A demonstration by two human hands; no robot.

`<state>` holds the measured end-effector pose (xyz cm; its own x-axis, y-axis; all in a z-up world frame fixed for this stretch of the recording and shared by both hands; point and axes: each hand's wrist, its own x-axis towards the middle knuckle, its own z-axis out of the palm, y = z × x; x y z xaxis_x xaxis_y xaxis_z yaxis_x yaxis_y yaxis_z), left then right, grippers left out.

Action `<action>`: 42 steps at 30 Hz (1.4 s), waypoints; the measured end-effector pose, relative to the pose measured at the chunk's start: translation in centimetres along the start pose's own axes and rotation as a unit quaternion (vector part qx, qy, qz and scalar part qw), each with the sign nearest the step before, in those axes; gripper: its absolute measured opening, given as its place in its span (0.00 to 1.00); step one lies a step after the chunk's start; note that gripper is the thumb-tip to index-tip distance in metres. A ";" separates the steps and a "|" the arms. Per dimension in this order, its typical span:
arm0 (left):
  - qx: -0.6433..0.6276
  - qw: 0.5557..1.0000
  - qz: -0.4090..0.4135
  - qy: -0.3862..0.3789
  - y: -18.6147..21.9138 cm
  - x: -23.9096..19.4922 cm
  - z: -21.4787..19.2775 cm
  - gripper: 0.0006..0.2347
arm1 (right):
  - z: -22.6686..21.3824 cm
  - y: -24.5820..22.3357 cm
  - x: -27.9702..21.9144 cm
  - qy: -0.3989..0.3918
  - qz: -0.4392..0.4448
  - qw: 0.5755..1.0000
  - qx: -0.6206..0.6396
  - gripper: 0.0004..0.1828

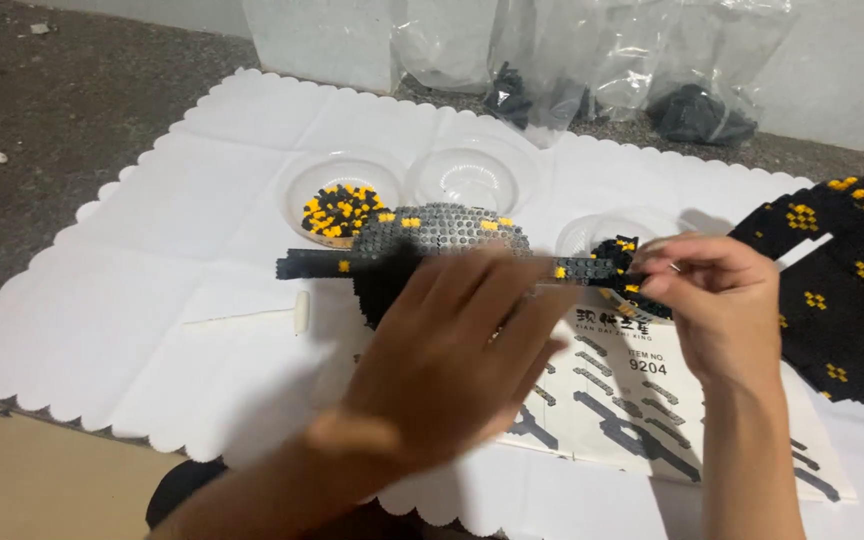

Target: The person assembles a black and yellow plastic brick model by placing individual pieces onto a larger structure and securing them with a white plastic hammer. They repeatedly pick up small bricks from clear bowls and tap them into place on the model.

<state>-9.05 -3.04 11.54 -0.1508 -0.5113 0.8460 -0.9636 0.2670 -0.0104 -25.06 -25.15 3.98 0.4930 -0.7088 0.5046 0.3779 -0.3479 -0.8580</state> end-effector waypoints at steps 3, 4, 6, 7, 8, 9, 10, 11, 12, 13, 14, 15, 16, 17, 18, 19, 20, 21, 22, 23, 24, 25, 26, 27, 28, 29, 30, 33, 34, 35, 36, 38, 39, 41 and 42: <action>0.073 0.993 -0.010 -0.097 -2.0 2.3 2.7 0.17 | 1.4 -1.2 -0.2 -0.011 0.008 0.995 -0.099 0.16; 0.070 0.993 -0.008 -0.096 -2.6 2.3 3.2 0.17 | 1.7 -1.6 -0.3 -0.008 0.008 0.995 -0.103 0.16; 0.017 0.995 0.027 -0.092 -3.9 2.5 4.4 0.11 | 2.3 -2.1 -0.3 -0.022 0.009 0.994 -0.110 0.15; 0.014 0.995 0.028 -0.092 -4.1 2.5 4.5 0.11 | 2.5 -2.6 -0.4 -0.019 0.009 0.993 -0.113 0.15; 0.010 0.995 0.030 -0.098 -4.3 2.6 4.7 0.08 | 2.8 -3.0 -0.5 -0.036 -0.044 0.986 -0.154 0.15; 0.006 0.994 0.032 -0.104 -4.5 2.6 4.8 0.08 | 3.1 -3.4 -0.5 -0.053 -0.097 0.975 -0.195 0.15; 0.003 0.994 0.034 -0.103 -4.6 2.8 4.9 0.08 | 3.4 -3.9 -0.5 -0.051 -0.097 0.974 -0.197 0.15; -0.015 0.993 0.026 -0.117 -4.6 2.8 5.0 0.08 | 3.7 -4.3 -0.6 -0.049 -0.138 0.960 -0.240 0.14; -0.032 0.991 0.018 -0.131 -4.6 2.8 5.1 0.09 | 4.0 -4.8 -0.7 -0.048 -0.178 0.942 -0.281 0.13; -0.036 0.990 0.017 -0.132 -4.7 2.8 5.2 0.09 | 4.0 -4.9 -0.8 -0.048 -0.174 0.942 -0.283 0.13; -0.042 0.988 0.020 -0.144 -4.7 2.9 5.2 0.09 | 3.9 -5.0 -0.9 -0.041 -0.178 0.942 -0.282 0.12; -0.046 0.987 0.024 -0.155 -4.8 3.0 5.2 0.11 | 4.0 -5.1 -0.8 -0.034 -0.184 0.941 -0.282 0.12; -0.049 0.986 0.024 -0.155 -4.6 3.1 5.2 0.11 | 4.1 -5.1 -0.8 -0.033 -0.182 0.941 -0.284 0.12; -0.037 0.983 0.017 -0.181 -4.5 3.3 5.2 0.11 | 4.1 -5.2 -0.8 -0.034 -0.186 0.939 -0.288 0.11; -0.024 0.978 0.011 -0.207 -4.3 3.5 5.2 0.11 | 4.2 -5.2 -0.8 -0.035 -0.190 0.937 -0.293 0.11; -0.027 0.978 0.012 -0.208 -4.2 3.5 5.3 0.11 | 4.2 -5.4 -0.8 -0.033 -0.188 0.936 -0.294 0.11; 0.005 0.976 0.015 -0.219 -4.2 3.4 5.4 0.12 | 4.3 -5.6 -0.8 -0.042 -0.181 0.935 -0.301 0.11; 0.037 0.972 0.019 -0.229 -4.2 3.5 5.5 0.12 | 4.3 -5.8 -0.8 -0.049 -0.176 0.934 -0.307 0.10; 0.036 0.972 0.022 -0.229 -4.2 3.6 5.5 0.12 | 4.2 -5.9 -0.9 -0.046 -0.175 0.934 -0.308 0.10; 0.044 0.969 0.022 -0.241 -4.1 3.6 5.5 0.12 | 4.1 -6.0 -0.8 -0.055 -0.177 0.929 -0.320 0.10; 0.052 0.966 0.022 -0.252 -4.1 3.7 5.5 0.13 | 4.0 -6.1 -0.8 -0.064 -0.178 0.924 -0.332 0.11; 0.051 0.966 0.023 -0.252 -4.1 3.8 5.4 0.13 | 4.1 -6.2 -0.8 -0.063 -0.177 0.924 -0.333 0.11; 0.044 0.962 0.020 -0.269 -4.0 3.8 5.2 0.12 | 4.2 -6.2 -0.8 -0.061 -0.192 0.918 -0.342 0.09; 0.039 0.957 0.017 -0.285 -4.0 3.9 4.9 0.12 | 4.4 -6.3 -0.8 -0.057 -0.209 0.911 -0.351 0.09; 0.037 0.957 0.018 -0.286 -4.0 3.9 4.9 0.12 | 4.6 -6.4 -0.8 -0.056 -0.208 0.911 -0.352 0.09; 0.038 0.956 0.017 -0.289 -4.0 4.0 4.8 0.11 | 4.8 -6.5 -0.7 -0.061 -0.207 0.911 -0.351 0.07; 0.040 0.955 0.017 -0.292 -4.0 4.0 4.7 0.11 | 4.9 -6.7 -0.7 -0.066 -0.206 0.911 -0.351 0.05; 0.054 0.951 0.029 -0.303 -4.0 4.0 4.7 0.11 | 4.9 -6.4 -0.8 -0.055 -0.203 0.915 -0.343 0.05; 0.054 0.951 0.032 -0.302 -3.9 4.0 4.8 0.11 | 4.8 -6.0 -1.0 -0.052 -0.205 0.915 -0.344 0.05; 0.062 0.952 0.032 -0.298 -3.8 4.0 4.8 0.10 | 4.7 -5.5 -1.2 -0.023 -0.182 0.933 -0.309 0.08; 0.071 0.952 0.031 -0.295 -3.8 4.0 4.8 0.09 | 4.5 -5.1 -1.3 0.006 -0.158 0.949 -0.274 0.11; 0.067 0.947 0.040 -0.311 -3.8 4.1 4.7 0.10 | 4.7 -4.7 -1.4 0.032 -0.150 0.952 -0.265 0.11; 0.062 0.940 0.041 -0.332 -3.8 4.0 4.7 0.10 | 4.7 -4.5 -1.6 0.052 -0.136 0.956 -0.255 0.11; 0.060 0.942 0.045 -0.328 -3.8 4.0 4.6 0.10 | 4.6 -4.1 -1.8 0.053 -0.150 0.950 -0.267 0.12; 0.059 0.943 0.048 -0.325 -3.8 3.9 4.6 0.10 | 4.6 -3.8 -2.0 0.054 -0.164 0.945 -0.279 0.12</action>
<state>-7.01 -9.83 12.44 -0.3042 -0.8922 0.3337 -0.9509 0.2636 -0.1620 -23.90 -19.56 6.67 0.3275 -0.5547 0.7649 0.0104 -0.8073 -0.5900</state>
